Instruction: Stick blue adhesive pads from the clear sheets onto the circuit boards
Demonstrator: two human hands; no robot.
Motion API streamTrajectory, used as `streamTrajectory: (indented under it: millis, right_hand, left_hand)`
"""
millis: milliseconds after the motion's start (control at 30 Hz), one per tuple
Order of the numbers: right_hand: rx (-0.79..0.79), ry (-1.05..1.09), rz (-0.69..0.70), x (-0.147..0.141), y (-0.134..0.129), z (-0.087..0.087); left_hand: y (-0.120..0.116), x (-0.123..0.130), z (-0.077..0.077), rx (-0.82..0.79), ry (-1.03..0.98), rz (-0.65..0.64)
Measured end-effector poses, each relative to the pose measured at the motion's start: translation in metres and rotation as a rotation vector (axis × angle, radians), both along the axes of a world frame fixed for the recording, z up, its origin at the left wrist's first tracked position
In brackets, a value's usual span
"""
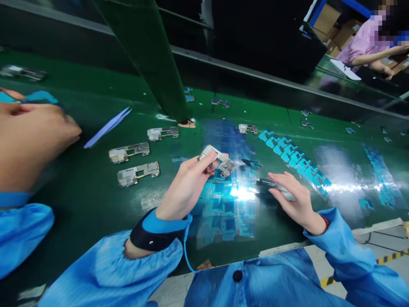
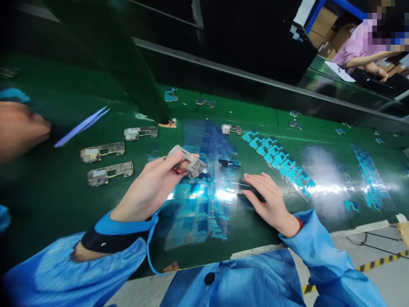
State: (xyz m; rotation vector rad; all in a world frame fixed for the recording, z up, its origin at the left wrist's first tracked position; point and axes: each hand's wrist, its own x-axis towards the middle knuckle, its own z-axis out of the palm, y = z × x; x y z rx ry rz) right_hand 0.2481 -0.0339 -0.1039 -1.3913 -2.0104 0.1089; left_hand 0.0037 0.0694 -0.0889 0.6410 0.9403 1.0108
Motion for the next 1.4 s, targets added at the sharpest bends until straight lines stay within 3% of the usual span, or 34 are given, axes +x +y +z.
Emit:
streamTrajectory:
  millis: [167,300,433,533,667,733,1000,1133,1267,1333,1400]
  right_hand:
    - [0.063,-0.066,-0.009,0.000,0.000,0.005]
    - [0.042,-0.316,0.185,0.001,0.000,0.014]
    - [-0.098,-0.333,0.351,0.000,0.006,0.027]
    - [-0.180,-0.156,0.383,-0.005,0.017,0.027]
    - [-0.047,0.077,0.210,-0.021,0.034,0.016]
    - [-0.064,0.185,0.174,-0.028,0.039,0.012]
    - [-0.640,0.793,0.019,-0.038,0.036,0.013]
    - [-0.576,1.044,-0.127,-0.027,0.044,0.015]
    - [-0.361,1.195,-0.229,0.021,0.058,0.026]
    - [-0.335,1.169,-0.206,0.040,0.057,0.029]
    - [-0.422,1.053,-0.097,0.042,0.049,0.028]
  left_hand:
    - [-0.003,0.000,0.005,-0.123,-0.048,-0.211]
    - [-0.005,0.000,0.005,-0.206,-0.078,-0.382]
    - [-0.006,0.000,0.001,-0.144,-0.008,-0.447]
    - [-0.008,0.001,0.000,-0.091,0.062,-0.458]
    - [-0.011,0.005,-0.002,0.016,0.082,-0.524]
    - [-0.013,0.006,-0.003,0.079,0.083,-0.560]
    - [-0.014,0.004,-0.006,0.362,0.173,-0.678]
    - [-0.015,0.004,-0.005,0.310,0.188,-0.662]
    - [-0.014,0.006,-0.004,0.199,0.180,-0.506]
    - [-0.014,0.007,-0.003,0.167,0.173,-0.417]
    - [-0.014,0.008,-0.003,0.150,0.167,-0.340]
